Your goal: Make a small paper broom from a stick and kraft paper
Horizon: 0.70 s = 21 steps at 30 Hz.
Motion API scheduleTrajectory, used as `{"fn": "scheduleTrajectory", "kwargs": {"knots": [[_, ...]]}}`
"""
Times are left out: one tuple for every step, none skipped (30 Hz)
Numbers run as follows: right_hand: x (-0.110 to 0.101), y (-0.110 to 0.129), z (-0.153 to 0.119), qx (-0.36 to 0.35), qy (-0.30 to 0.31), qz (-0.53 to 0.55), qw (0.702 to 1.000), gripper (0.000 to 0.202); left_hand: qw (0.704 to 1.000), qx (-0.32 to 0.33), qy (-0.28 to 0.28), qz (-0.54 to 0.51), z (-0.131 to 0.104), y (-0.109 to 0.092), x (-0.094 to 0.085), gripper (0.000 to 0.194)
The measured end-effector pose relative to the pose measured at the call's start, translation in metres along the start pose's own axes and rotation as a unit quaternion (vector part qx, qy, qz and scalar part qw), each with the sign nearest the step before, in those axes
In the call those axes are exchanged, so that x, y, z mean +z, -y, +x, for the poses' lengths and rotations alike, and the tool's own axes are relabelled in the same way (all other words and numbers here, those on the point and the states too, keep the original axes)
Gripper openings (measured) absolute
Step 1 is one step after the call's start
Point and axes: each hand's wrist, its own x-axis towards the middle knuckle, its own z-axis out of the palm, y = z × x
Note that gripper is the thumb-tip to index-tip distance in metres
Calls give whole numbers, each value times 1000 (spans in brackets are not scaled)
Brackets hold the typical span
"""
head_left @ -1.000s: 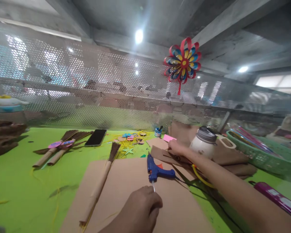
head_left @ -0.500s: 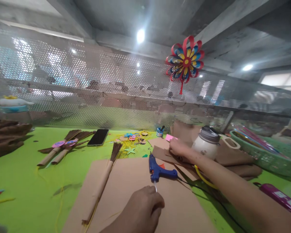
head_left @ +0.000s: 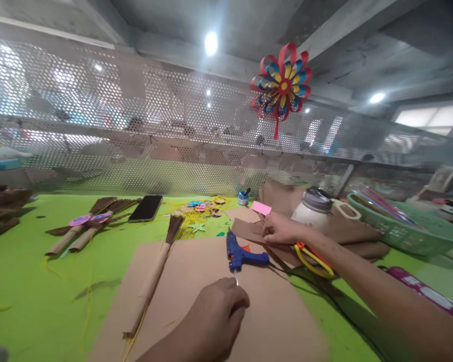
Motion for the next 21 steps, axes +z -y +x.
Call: {"fn": "scheduleTrajectory", "kwargs": {"knots": [[2, 7, -7, -5, -14, -15, 1000, 15, 1000, -1, 1, 0, 0, 0, 0, 20], [5, 14, -12, -7, -29, -32, 999, 15, 1000, -2, 1, 0, 1, 1, 1, 20], [10, 21, -16, -6, -46, -49, 998, 15, 1000, -4, -1, -1, 1, 2, 1, 20], [15, 27, -18, -2, -64, -64, 996, 16, 1000, -5, -4, -1, 1, 2, 2, 20], [20, 33, -20, 5, -83, -77, 994, 17, 1000, -4, -8, -2, 2, 3, 2, 20], [25, 37, -20, 14, -102, -87, 991, 19, 1000, -2, -10, -2, 2, 3, 3, 20], [30, 41, -21, 24, -120, -96, 988, 22, 1000, 0, -11, -2, 2, 4, 3, 20], [34, 43, -21, 32, -137, -102, 985, 25, 1000, 1, -10, -1, 1, 4, 3, 20], [37, 43, -23, 37, -151, -107, 982, 27, 1000, 2, -9, 0, 1, 4, 3, 20], [39, 43, -25, 38, -163, -111, 980, 28, 1000, 1, -8, 1, 1, 3, 2, 20], [40, 41, -27, 36, -173, -114, 978, 29, 1000, 1, -7, 2, 1, 3, 2, 20], [40, 39, -30, 34, -182, -117, 976, 29, 1000, 1, -8, 2, 1, 3, 2, 21], [39, 37, -34, 34, -190, -120, 974, 30, 1000, 1, -7, 2, 1, 3, 2, 21], [38, 34, -37, 35, -197, -124, 972, 30, 1000, 0, -7, 2, 1, 3, 1, 22], [36, 32, -40, 36, -201, -127, 971, 30, 1000, 1, -7, 2, 1, 3, 1, 22], [34, 31, -41, 35, -202, -129, 970, 29, 1000, 1, -6, 3, 1, 4, 1, 22], [32, 31, -42, 31, -201, -132, 970, 27, 1000, 2, -6, 5, 1, 4, 1, 22], [31, 31, -41, 22, -196, -135, 971, 22, 1000, 3, -8, 7, 1, 4, 1, 22], [30, 32, -39, 12, -190, -138, 972, 18, 1000, 4, -9, 10, 1, 4, 1, 22], [30, 34, -35, 4, -184, -141, 973, 15, 1000, 4, -11, 11, 1, 4, 1, 22], [31, 35, -31, -2, -179, -145, 973, 14, 1000, 5, -11, 13, 1, 4, 1, 22]]}}
